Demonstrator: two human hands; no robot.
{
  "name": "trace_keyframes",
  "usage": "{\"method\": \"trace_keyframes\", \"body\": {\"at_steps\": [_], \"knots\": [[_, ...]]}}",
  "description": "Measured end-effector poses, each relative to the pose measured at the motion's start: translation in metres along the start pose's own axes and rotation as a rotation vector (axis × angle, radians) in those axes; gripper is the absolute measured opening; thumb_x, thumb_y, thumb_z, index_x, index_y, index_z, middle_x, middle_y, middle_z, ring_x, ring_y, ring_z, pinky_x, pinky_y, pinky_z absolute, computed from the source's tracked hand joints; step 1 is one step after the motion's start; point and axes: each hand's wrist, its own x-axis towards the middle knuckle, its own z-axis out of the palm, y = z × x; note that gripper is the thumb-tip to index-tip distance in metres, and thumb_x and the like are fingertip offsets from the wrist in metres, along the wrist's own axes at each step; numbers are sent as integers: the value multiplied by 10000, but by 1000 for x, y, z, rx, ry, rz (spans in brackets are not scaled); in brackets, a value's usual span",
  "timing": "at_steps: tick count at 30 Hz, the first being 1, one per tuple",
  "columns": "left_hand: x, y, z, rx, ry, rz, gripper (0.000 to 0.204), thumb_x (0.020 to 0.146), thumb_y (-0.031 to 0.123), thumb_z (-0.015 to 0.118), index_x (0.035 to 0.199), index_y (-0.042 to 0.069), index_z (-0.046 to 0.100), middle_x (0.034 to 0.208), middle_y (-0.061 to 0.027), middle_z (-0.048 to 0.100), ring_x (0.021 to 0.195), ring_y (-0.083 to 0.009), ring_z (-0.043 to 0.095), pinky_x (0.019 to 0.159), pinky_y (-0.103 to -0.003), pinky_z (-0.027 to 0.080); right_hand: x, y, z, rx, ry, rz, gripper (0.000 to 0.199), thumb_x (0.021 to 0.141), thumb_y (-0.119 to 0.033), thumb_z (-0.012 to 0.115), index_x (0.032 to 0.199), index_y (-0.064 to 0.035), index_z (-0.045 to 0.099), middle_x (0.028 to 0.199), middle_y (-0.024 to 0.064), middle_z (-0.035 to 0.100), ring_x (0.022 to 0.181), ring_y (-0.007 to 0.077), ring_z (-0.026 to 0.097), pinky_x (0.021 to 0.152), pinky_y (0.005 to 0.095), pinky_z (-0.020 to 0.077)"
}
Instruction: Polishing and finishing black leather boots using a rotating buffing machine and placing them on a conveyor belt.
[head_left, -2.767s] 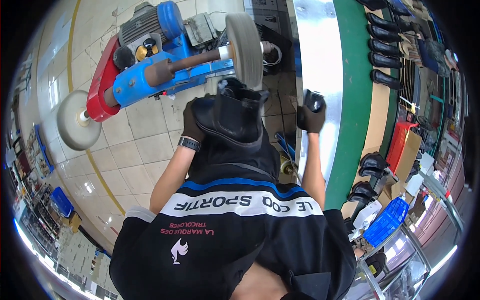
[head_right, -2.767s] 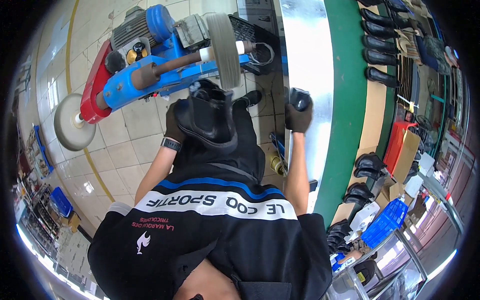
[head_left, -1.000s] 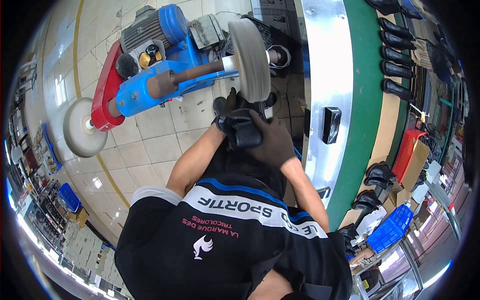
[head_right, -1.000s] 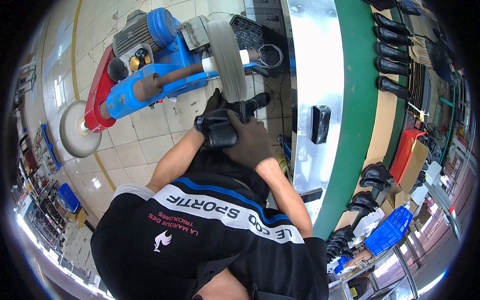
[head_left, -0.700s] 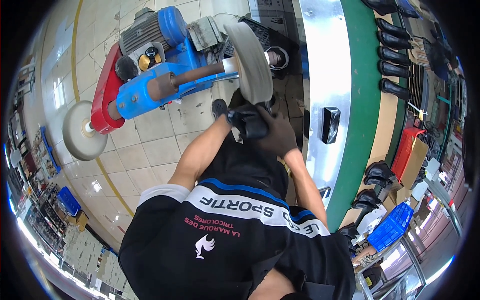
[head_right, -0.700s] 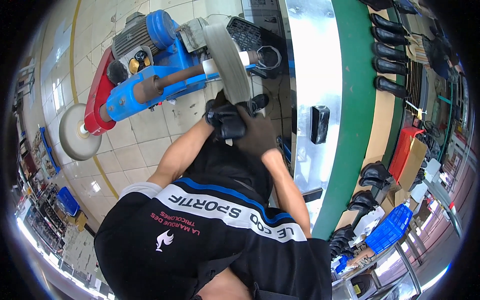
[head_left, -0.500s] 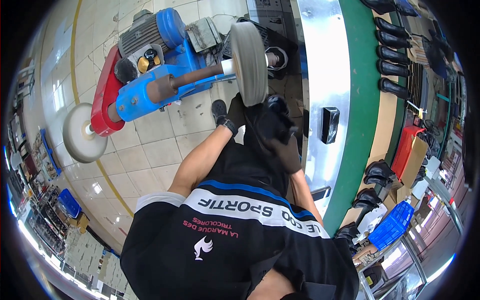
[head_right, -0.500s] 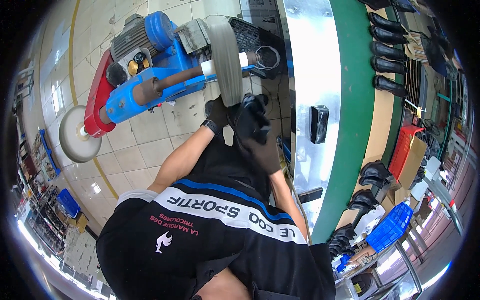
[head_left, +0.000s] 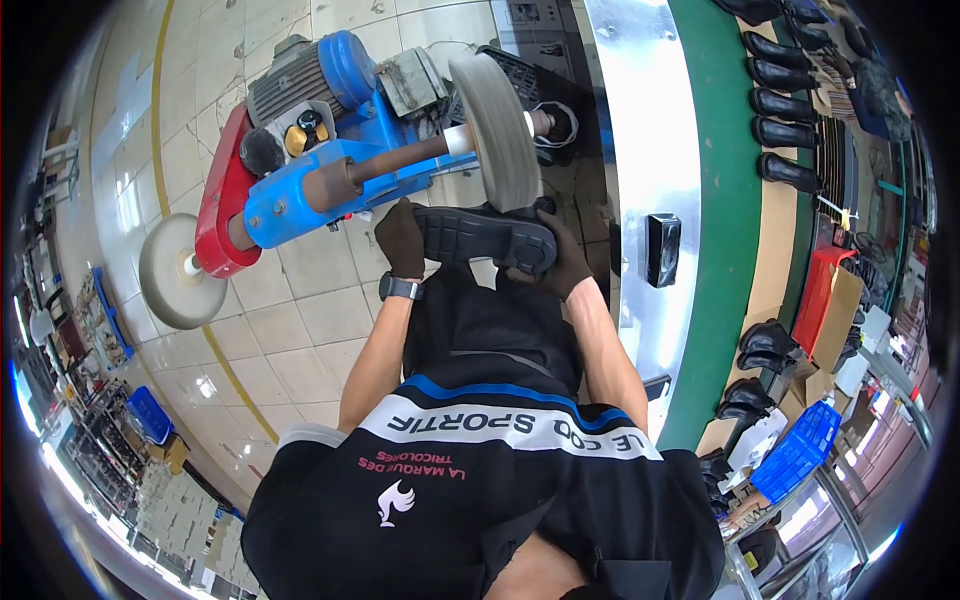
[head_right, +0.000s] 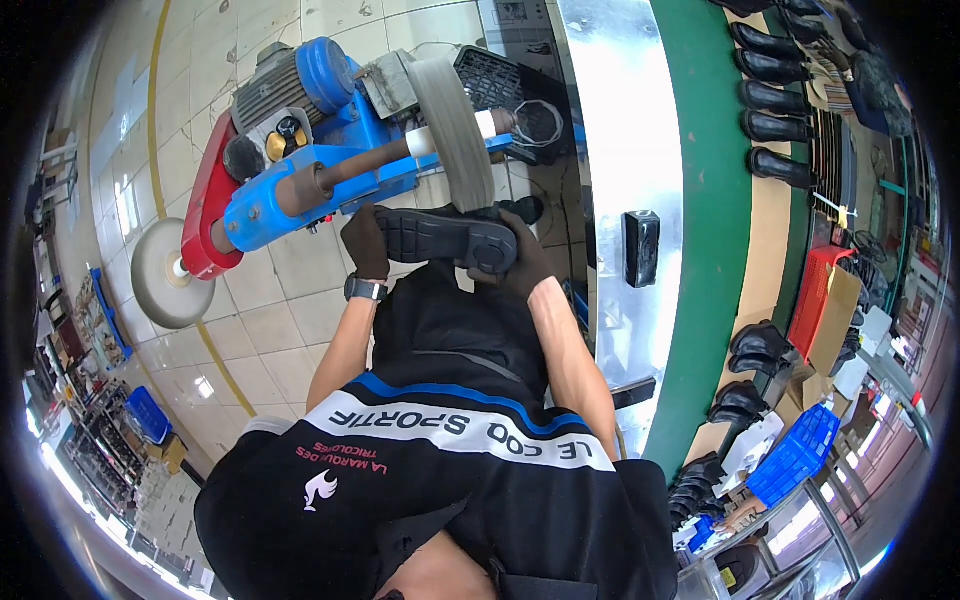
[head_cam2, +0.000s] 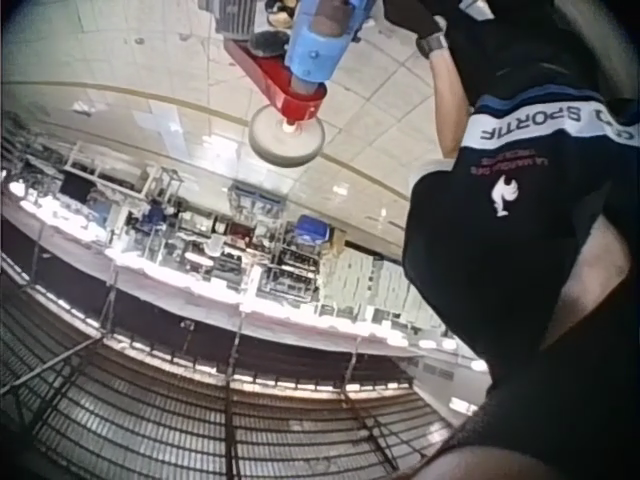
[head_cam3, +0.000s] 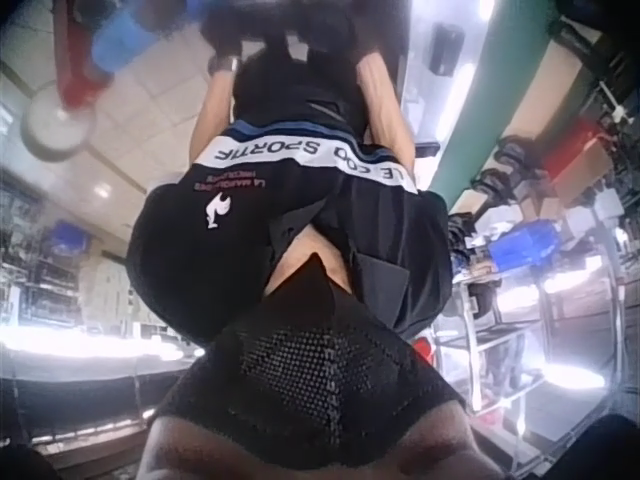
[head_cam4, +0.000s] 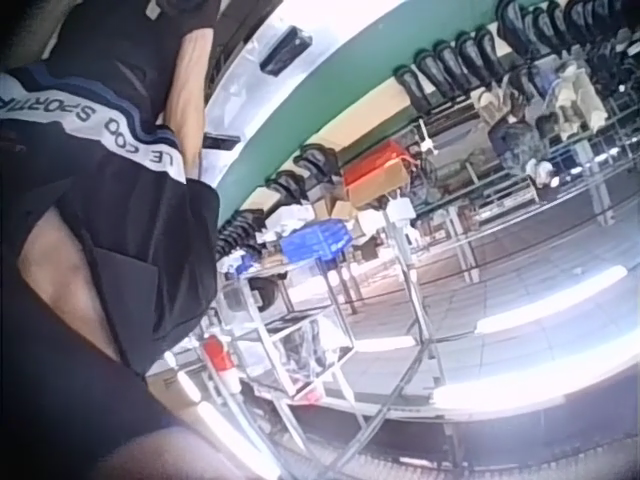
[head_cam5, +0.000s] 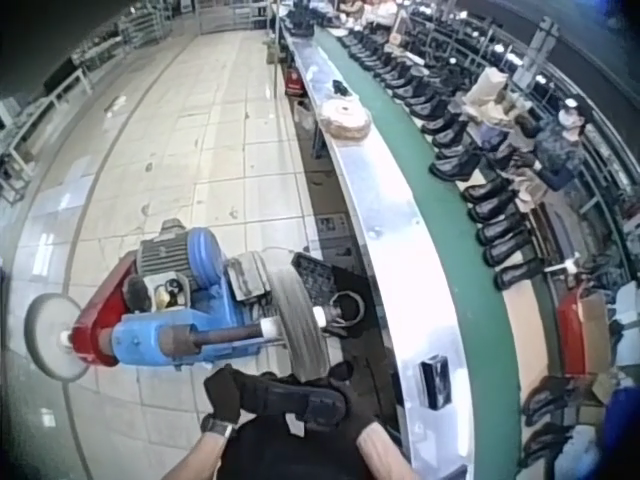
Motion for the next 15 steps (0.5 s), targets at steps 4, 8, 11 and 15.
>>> {"method": "trace_keyframes", "body": {"at_steps": [4,8,11,15], "knots": [[25,43,-17,122,133,410,181,787,94,483,638,24,560,624,-110,572,547,-262,568,465,-357,409,-5,16,-7,-39,174,-15,403,830,-387,458,1115,-103,490,1051,91,565,927,255,550,635,456,504],[42,90,-14,-19,41,399,179,727,88,550,560,23,545,540,-130,521,468,-277,529,413,-369,381,9,40,-28,166,75,-46,360,820,-361,497,1081,-114,506,995,70,573,903,225,540,689,440,472],[49,123,-19,-151,-22,583,165,712,106,565,564,40,534,543,-105,524,488,-252,536,410,-364,387,26,65,-38,115,22,-169,367,744,-279,610,1050,-103,509,971,77,576,881,225,550,743,421,463],[53,153,-12,63,-187,1090,91,662,123,597,592,93,548,577,-52,534,540,-200,556,422,-327,424,24,75,-22,-582,19,-534,529,590,-136,718,1058,-74,478,955,75,572,917,205,543,785,325,461]]}}
